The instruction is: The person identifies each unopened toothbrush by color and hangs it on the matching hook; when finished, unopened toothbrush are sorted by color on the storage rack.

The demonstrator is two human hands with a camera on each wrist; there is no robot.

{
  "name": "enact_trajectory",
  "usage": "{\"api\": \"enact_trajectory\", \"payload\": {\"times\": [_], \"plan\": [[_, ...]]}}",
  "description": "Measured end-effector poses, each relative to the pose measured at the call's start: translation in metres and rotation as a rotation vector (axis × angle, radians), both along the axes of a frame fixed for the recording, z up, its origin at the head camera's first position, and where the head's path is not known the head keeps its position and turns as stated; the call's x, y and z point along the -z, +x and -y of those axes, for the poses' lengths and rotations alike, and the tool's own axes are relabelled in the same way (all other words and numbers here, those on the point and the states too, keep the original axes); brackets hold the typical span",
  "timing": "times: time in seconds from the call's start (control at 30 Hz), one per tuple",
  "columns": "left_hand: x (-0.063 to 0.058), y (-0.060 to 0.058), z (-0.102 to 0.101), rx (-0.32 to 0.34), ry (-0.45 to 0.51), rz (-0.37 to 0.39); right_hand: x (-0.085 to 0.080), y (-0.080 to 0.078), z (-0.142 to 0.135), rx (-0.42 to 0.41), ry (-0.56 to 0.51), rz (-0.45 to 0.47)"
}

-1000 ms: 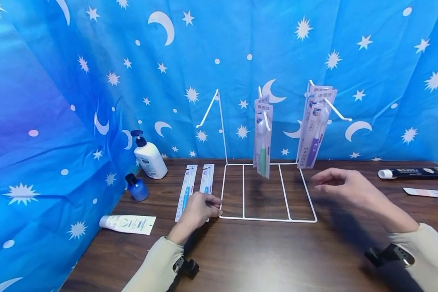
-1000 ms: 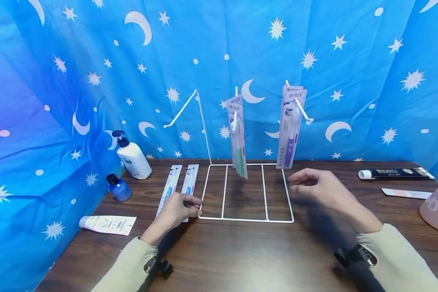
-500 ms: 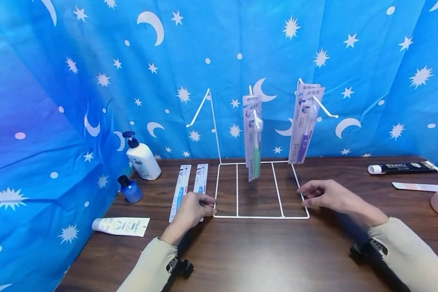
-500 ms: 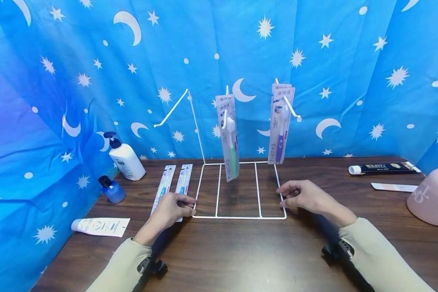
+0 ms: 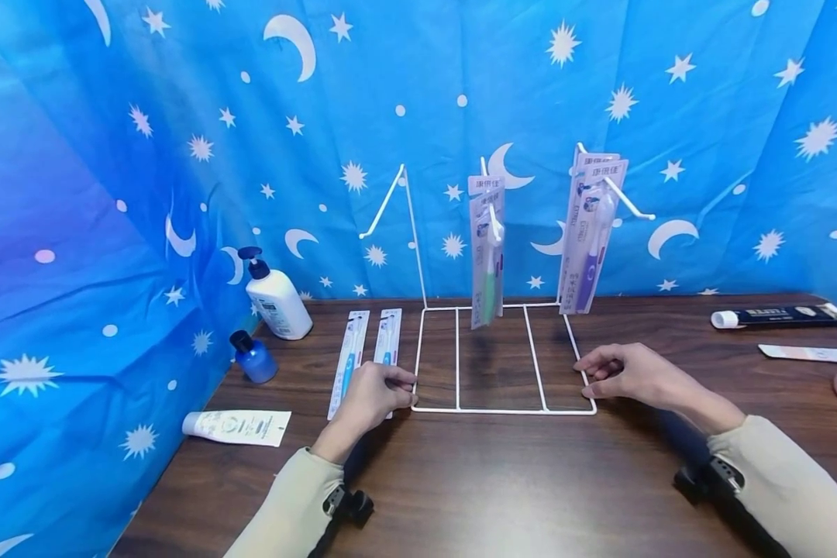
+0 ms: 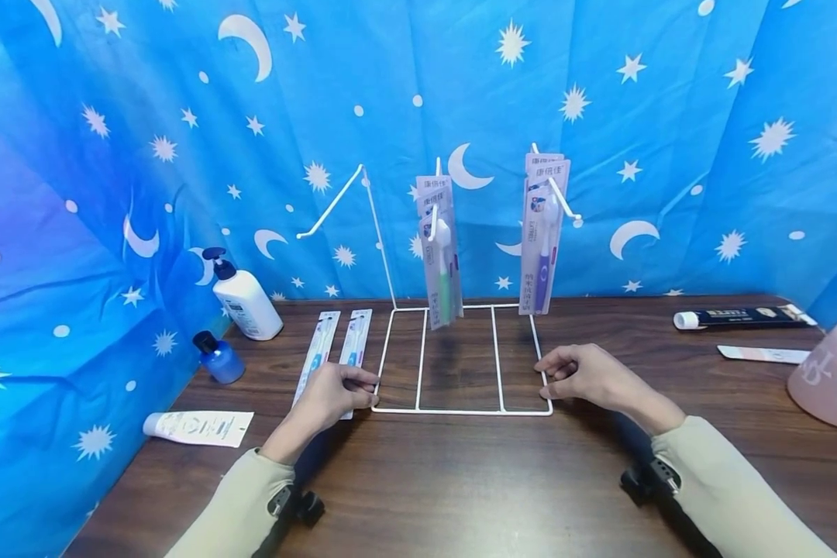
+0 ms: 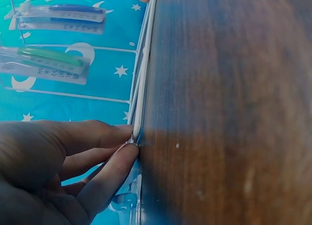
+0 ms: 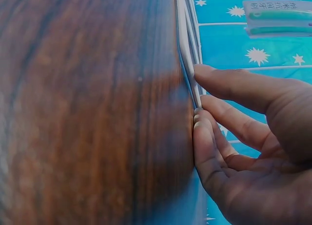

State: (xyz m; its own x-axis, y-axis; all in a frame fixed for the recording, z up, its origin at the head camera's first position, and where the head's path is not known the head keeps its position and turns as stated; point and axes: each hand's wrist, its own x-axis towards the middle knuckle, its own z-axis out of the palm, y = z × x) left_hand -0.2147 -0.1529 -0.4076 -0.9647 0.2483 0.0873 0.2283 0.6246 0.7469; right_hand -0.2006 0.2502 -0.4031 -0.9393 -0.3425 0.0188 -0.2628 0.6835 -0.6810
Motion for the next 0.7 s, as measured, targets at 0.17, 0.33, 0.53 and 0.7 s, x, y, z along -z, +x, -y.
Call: {"api": "enact_trajectory", "payload": {"times": [0.17, 0.33, 0.53, 0.7], "plan": [[-0.0021, -0.0013, -0.0007, -0.001, -0.020, 0.007, -0.0008, 0.0003, 0.0000, 0.002, -0.019, 0.000], [-0.0023, -0.0014, -0.0001, 0.000, -0.031, 0.003, -0.0012, 0.0007, 0.0005, 0.002, -0.011, 0.003], [-0.0040, -0.0007, -0.0003, -0.005, -0.047, -0.001, -0.0007, 0.0003, 0.0012, 0.009, -0.002, 0.028], [-0.0079, -0.0001, -0.0017, -0.001, -0.052, -0.014, -0.0005, 0.0005, 0.0009, 0.016, 0.007, 0.039]]}}
